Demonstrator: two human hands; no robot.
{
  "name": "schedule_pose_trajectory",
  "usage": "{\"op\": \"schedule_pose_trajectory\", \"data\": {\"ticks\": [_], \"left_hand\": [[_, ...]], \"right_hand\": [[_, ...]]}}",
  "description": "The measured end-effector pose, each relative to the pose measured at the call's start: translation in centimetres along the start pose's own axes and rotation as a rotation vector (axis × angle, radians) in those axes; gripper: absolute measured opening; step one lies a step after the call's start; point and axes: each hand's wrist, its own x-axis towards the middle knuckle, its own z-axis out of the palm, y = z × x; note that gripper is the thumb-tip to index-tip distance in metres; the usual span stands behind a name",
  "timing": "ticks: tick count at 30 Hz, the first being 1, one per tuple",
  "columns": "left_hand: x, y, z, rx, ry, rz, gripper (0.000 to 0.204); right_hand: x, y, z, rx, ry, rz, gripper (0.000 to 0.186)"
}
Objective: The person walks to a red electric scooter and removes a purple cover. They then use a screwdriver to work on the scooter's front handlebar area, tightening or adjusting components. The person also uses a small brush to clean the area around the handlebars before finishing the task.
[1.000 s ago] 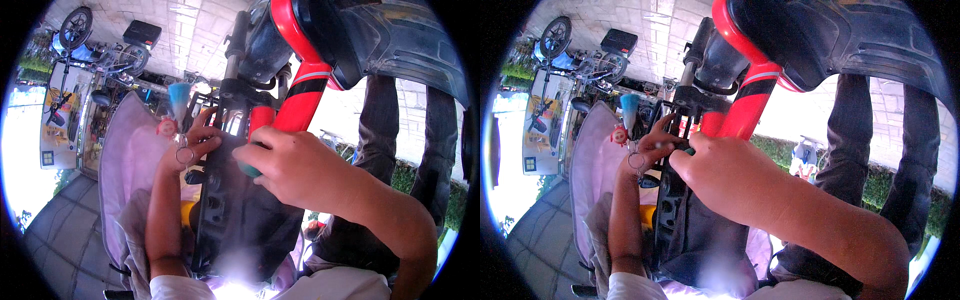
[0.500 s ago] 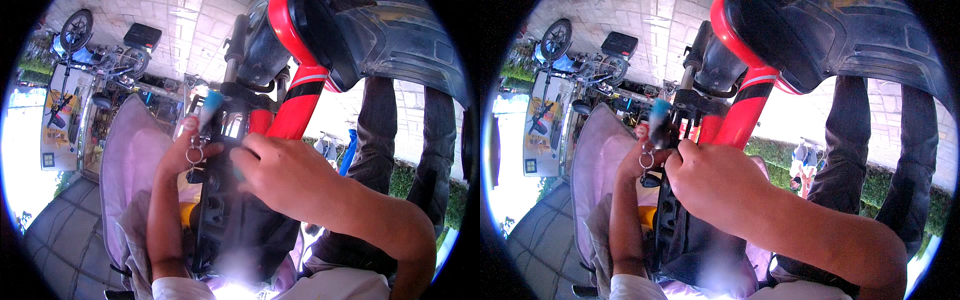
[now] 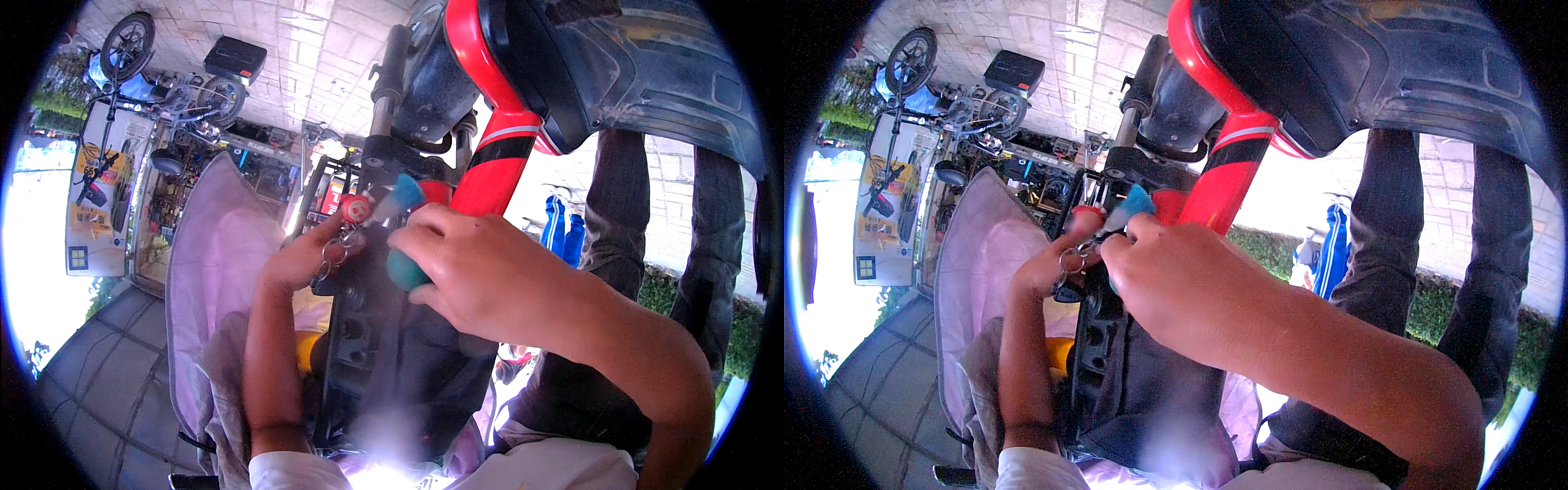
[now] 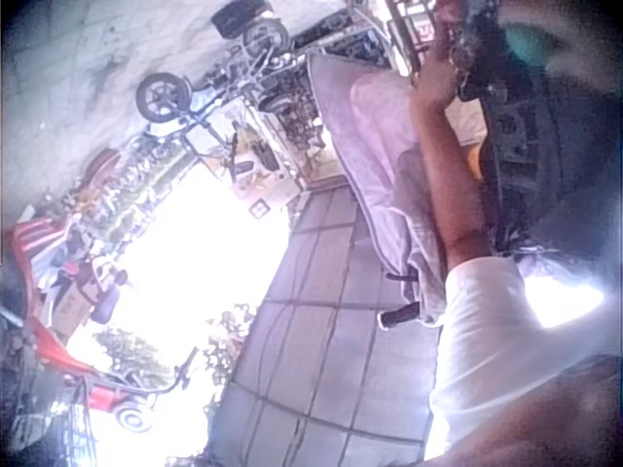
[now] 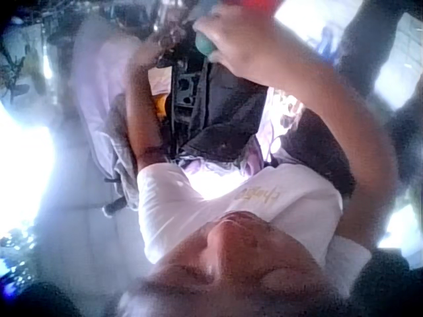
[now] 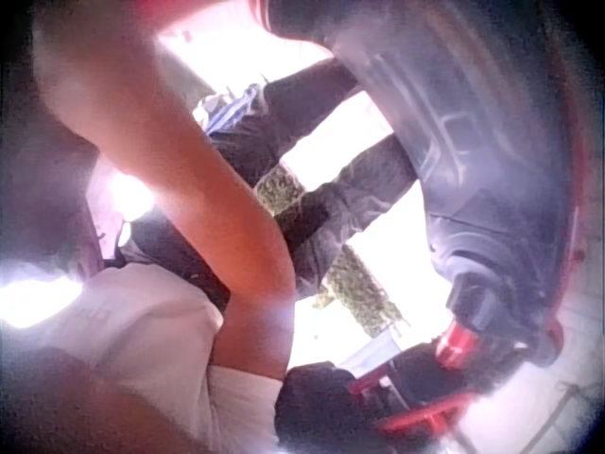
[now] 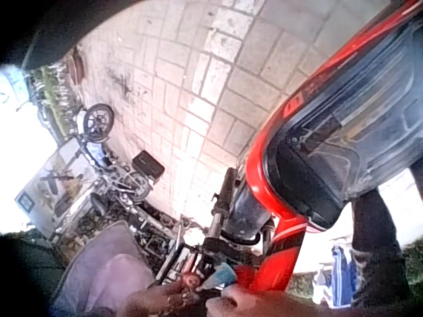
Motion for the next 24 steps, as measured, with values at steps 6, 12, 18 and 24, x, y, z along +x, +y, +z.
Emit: {"op": "schedule_pose_trajectory", "data": {"ticks": [6, 12, 18, 24], "left_hand": [[0.3, -1.6, -1.4, 0.018, -0.045, 0.068, 0.047], [0.8, -1.6, -1.7, 0.507, -0.061, 0.372, 0.033], [2.6, -2.0, -2.8, 0.246, -0.245, 0.307, 0.033], [3.8, -2.0, -2.7, 0.400, -0.253, 0.455, 0.031]], "right_hand": [[0.7, -0.7, -1.0, 0.005, -0.104, 0.170, 0.024], [1.1, -1.4, -0.6, -0.054, -0.180, 0.144, 0.035], [0.4, -1.8, 0.0, -0.078, -0.083, 0.026, 0.036], [0.4, -1.9, 0.4, -0.070, -0.042, -0.003, 0.040]]}}
